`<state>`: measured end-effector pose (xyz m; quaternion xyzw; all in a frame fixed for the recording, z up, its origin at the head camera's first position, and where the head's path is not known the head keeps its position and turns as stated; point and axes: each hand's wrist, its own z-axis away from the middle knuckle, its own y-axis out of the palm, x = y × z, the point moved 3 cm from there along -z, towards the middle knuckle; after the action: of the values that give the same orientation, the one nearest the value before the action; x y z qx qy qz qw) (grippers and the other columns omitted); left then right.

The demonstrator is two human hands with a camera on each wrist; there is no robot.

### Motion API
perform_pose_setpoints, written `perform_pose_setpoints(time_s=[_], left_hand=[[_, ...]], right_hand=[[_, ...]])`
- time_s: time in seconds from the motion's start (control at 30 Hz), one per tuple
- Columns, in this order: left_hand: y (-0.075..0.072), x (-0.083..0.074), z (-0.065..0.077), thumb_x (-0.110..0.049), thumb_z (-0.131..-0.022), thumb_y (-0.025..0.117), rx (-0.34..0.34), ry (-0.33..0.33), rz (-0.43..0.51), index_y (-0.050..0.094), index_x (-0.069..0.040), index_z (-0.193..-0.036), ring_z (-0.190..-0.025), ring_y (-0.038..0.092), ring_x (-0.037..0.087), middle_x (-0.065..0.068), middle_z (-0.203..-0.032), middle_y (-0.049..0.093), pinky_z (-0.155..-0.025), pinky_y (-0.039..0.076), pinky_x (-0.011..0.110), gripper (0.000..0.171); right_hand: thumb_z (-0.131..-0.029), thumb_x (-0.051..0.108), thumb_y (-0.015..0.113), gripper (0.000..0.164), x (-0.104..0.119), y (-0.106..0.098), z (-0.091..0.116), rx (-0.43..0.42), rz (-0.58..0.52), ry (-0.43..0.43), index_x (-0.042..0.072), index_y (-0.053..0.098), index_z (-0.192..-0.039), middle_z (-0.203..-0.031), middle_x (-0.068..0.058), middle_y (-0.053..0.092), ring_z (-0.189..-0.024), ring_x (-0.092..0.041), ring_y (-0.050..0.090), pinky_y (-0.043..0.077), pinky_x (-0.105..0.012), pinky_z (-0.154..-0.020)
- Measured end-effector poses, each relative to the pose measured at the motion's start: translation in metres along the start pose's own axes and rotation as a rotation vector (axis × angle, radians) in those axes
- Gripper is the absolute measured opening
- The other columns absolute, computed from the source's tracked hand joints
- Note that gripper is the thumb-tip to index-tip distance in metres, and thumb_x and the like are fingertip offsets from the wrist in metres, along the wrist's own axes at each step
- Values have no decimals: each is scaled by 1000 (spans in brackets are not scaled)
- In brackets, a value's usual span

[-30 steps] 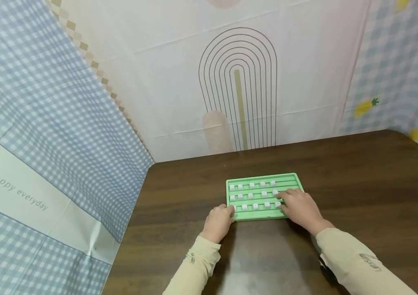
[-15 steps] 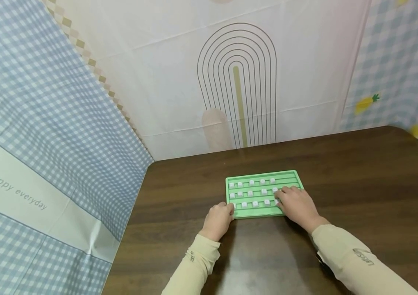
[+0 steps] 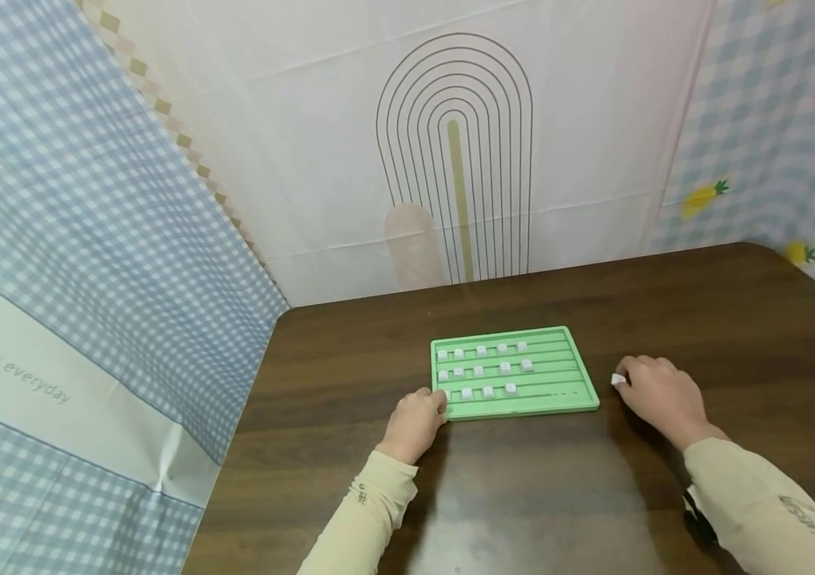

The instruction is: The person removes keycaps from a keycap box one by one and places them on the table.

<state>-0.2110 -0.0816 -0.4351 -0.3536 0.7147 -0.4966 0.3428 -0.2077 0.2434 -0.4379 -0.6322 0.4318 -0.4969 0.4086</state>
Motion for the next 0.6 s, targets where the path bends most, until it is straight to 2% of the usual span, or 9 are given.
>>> perform_pose_setpoints(time_s=[0.13,0.33,0.47,0.6], left_hand=[[-1,1,1,-13,-76,72,-4,8,-6,59,-8,-77,-59,58,21,7,-69,59,-48,48,26,14],[0,2,2,-12,-75,73,-6,10,-6,59,-8,-76,-58,57,21,7,-69,59,-48,48,26,14],[1,3,1,-13,-75,72,-8,16,2,59,-8,-76,-59,58,21,7,-69,59,-49,48,26,14],[1,2,0,-14,-76,72,-2,12,1,59,-8,-76,-59,58,21,7,-69,59,-48,48,26,14]], right_hand=[[-82,13,59,21,-4,6,2,43,3,11,-2,64,-95,-91,-24,65,-81,-42,56,49,-55,-61],[-82,15,62,34,4,0,-1,60,29,-20,-5,58,-108,-105,-30,61,-90,-46,53,47,-58,-66],[-80,16,64,36,26,-6,-9,25,75,-101,-5,59,-110,-106,-29,61,-93,-45,54,48,-55,-67],[-80,17,66,31,58,0,-19,-1,48,-176,-1,63,-105,-103,-24,65,-90,-39,58,52,-50,-64]])
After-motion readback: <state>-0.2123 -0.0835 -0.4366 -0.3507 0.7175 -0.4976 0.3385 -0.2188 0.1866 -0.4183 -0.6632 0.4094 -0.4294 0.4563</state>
